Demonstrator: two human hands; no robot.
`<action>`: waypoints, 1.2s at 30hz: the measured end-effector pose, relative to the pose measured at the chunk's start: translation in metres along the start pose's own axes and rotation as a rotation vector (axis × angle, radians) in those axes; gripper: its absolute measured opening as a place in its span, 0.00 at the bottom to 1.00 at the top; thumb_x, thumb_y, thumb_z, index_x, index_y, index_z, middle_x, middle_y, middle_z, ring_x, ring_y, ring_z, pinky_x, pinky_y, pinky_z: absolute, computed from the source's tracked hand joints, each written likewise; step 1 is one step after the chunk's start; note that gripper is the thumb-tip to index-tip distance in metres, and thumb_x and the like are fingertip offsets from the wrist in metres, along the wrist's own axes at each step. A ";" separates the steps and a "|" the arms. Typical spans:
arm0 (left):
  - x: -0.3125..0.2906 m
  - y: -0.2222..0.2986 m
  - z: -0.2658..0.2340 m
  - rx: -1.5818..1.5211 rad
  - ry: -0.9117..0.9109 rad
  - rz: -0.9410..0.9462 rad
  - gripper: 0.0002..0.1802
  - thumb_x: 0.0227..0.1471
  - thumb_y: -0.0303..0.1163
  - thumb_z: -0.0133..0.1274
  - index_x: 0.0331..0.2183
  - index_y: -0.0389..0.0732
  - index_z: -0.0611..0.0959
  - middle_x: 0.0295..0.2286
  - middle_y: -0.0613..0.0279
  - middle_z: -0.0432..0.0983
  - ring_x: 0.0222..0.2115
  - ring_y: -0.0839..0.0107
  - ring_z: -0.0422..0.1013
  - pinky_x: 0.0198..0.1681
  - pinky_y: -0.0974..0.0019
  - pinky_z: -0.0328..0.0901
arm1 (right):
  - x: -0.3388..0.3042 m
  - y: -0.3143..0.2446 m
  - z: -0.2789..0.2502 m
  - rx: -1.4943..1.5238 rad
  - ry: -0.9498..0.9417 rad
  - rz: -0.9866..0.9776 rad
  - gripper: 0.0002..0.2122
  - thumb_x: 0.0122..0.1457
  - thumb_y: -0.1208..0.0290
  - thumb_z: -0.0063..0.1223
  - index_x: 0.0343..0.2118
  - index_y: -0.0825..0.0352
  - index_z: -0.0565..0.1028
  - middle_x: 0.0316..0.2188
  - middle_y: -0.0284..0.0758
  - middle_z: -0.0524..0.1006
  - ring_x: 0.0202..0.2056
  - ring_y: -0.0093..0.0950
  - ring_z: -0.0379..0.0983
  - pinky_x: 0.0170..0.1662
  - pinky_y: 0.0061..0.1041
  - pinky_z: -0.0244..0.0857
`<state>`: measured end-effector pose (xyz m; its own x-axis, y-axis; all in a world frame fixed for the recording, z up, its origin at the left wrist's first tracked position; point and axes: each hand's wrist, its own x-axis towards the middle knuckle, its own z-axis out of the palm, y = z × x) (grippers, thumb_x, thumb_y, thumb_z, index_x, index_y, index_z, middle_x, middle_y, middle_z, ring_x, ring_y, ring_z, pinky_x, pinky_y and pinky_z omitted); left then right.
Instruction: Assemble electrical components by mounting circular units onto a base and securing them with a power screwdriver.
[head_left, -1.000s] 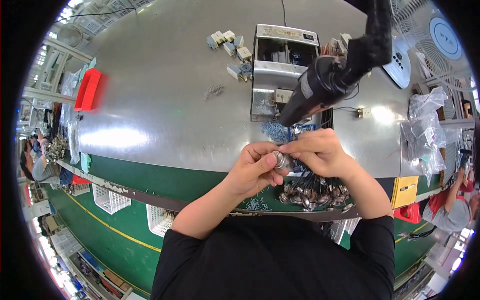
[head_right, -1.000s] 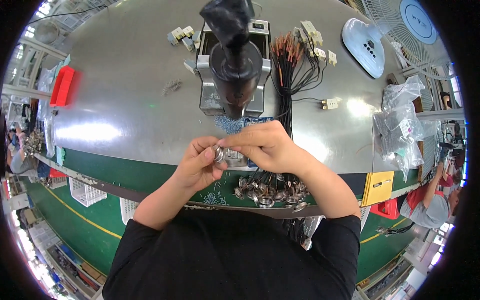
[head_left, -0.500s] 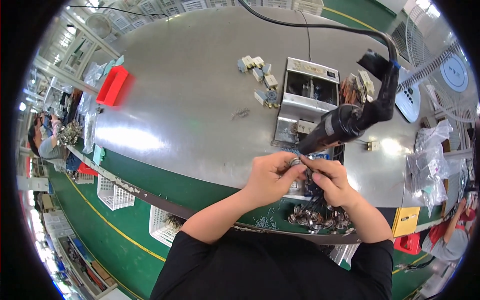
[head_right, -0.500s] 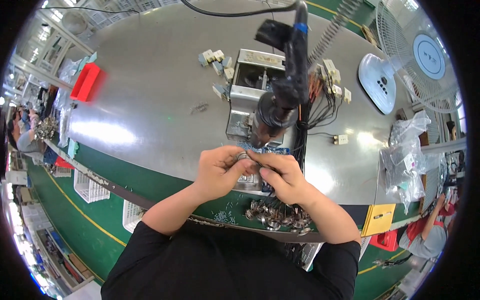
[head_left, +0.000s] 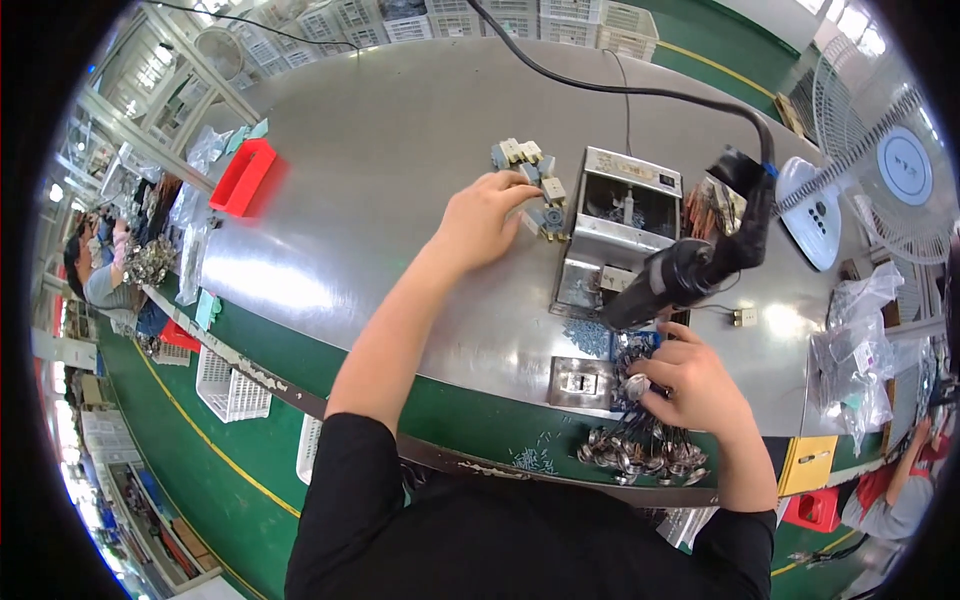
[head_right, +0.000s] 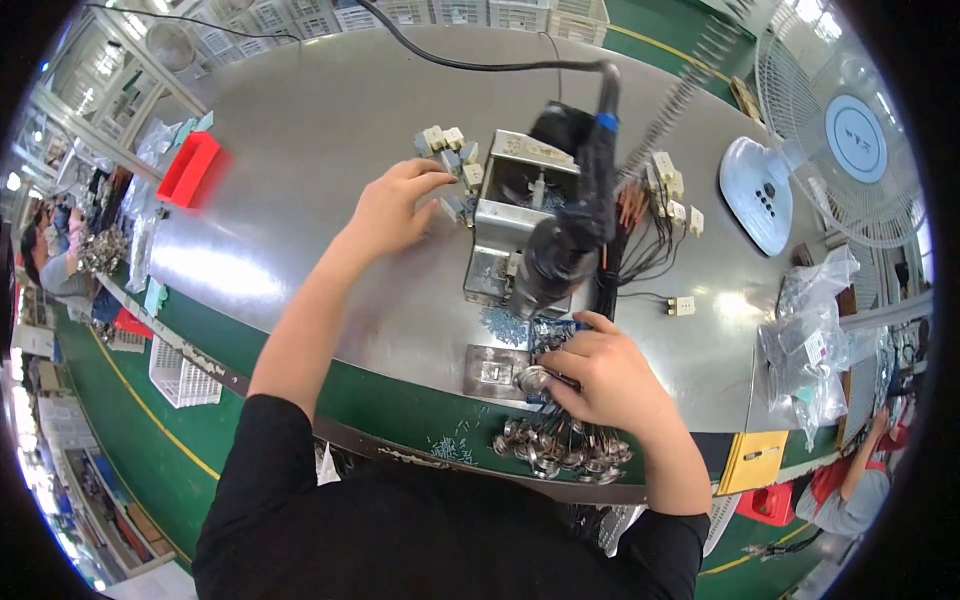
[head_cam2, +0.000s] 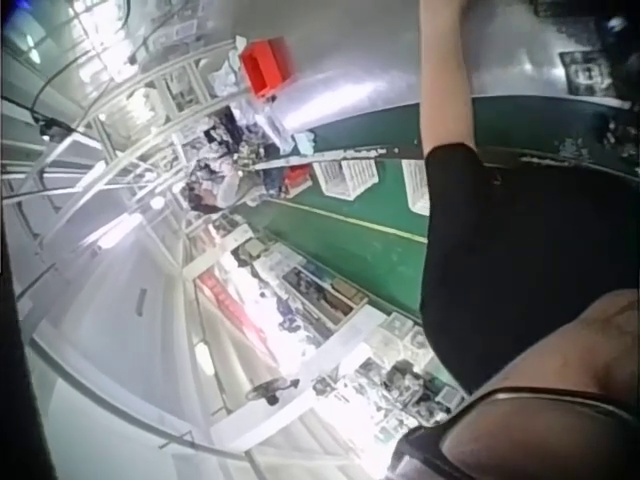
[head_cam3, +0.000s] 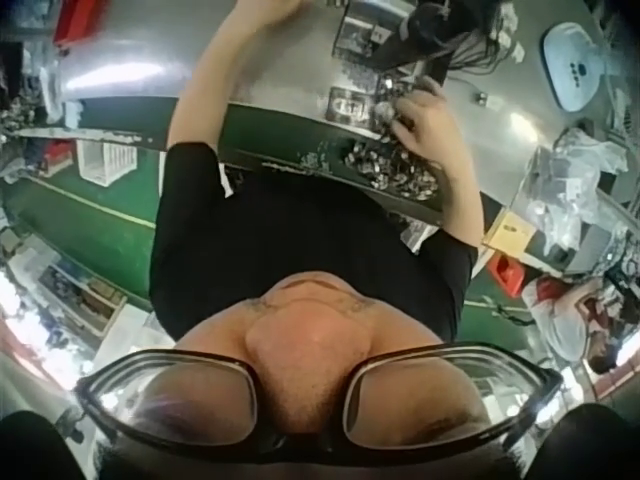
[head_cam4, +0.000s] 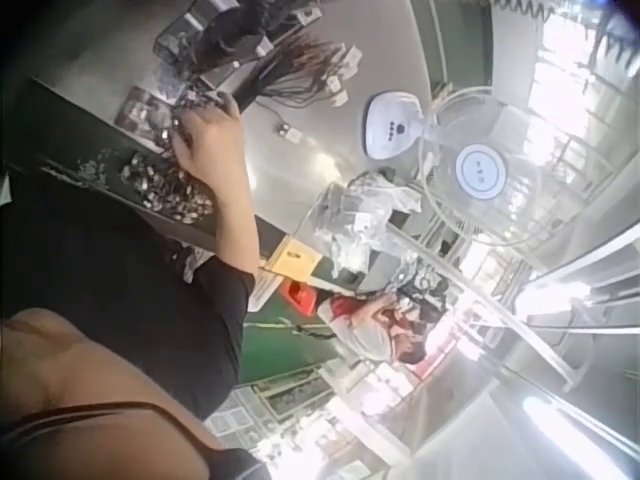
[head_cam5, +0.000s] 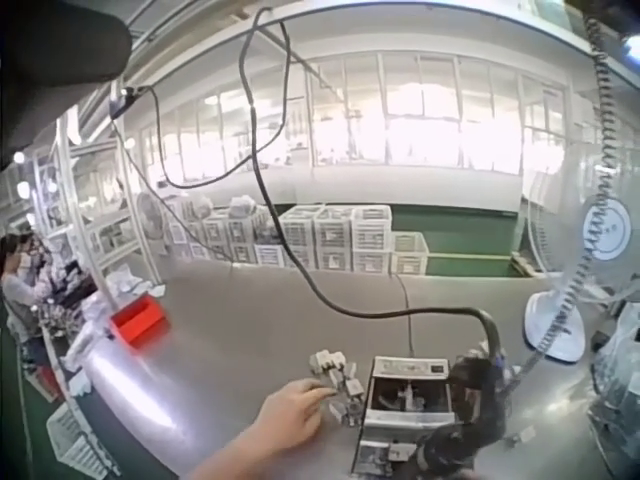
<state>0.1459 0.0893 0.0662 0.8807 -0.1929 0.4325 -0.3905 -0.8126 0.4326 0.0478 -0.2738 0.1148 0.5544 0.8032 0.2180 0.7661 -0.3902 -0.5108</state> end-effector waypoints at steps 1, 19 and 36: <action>0.005 -0.006 0.005 0.093 -0.130 0.040 0.16 0.54 0.29 0.60 0.46 0.45 0.87 0.53 0.60 0.79 0.54 0.57 0.75 0.56 0.55 0.71 | -0.002 0.000 -0.001 0.003 -0.002 0.020 0.14 0.43 0.75 0.65 0.36 0.66 0.84 0.21 0.36 0.75 0.28 0.39 0.75 0.34 0.40 0.69; 0.018 -0.031 0.010 0.236 -0.408 0.155 0.15 0.55 0.31 0.64 0.45 0.42 0.84 0.42 0.56 0.81 0.47 0.53 0.76 0.50 0.53 0.72 | -0.047 0.004 0.004 -0.395 0.027 0.187 0.09 0.58 0.67 0.65 0.34 0.66 0.77 0.29 0.34 0.73 0.35 0.36 0.74 0.38 0.36 0.72; -0.078 0.097 -0.050 -0.678 -0.398 -0.077 0.19 0.53 0.22 0.64 0.48 0.39 0.83 0.44 0.55 0.84 0.46 0.61 0.80 0.51 0.59 0.72 | -0.068 0.053 0.011 -0.500 0.262 0.015 0.13 0.51 0.80 0.67 0.42 0.69 0.81 0.41 0.39 0.82 0.46 0.39 0.82 0.44 0.35 0.79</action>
<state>0.0260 0.0536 0.1142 0.8919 -0.4357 0.1216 -0.2897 -0.3439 0.8932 0.0468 -0.3441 0.0635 0.5796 0.6825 0.4453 0.7831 -0.6176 -0.0727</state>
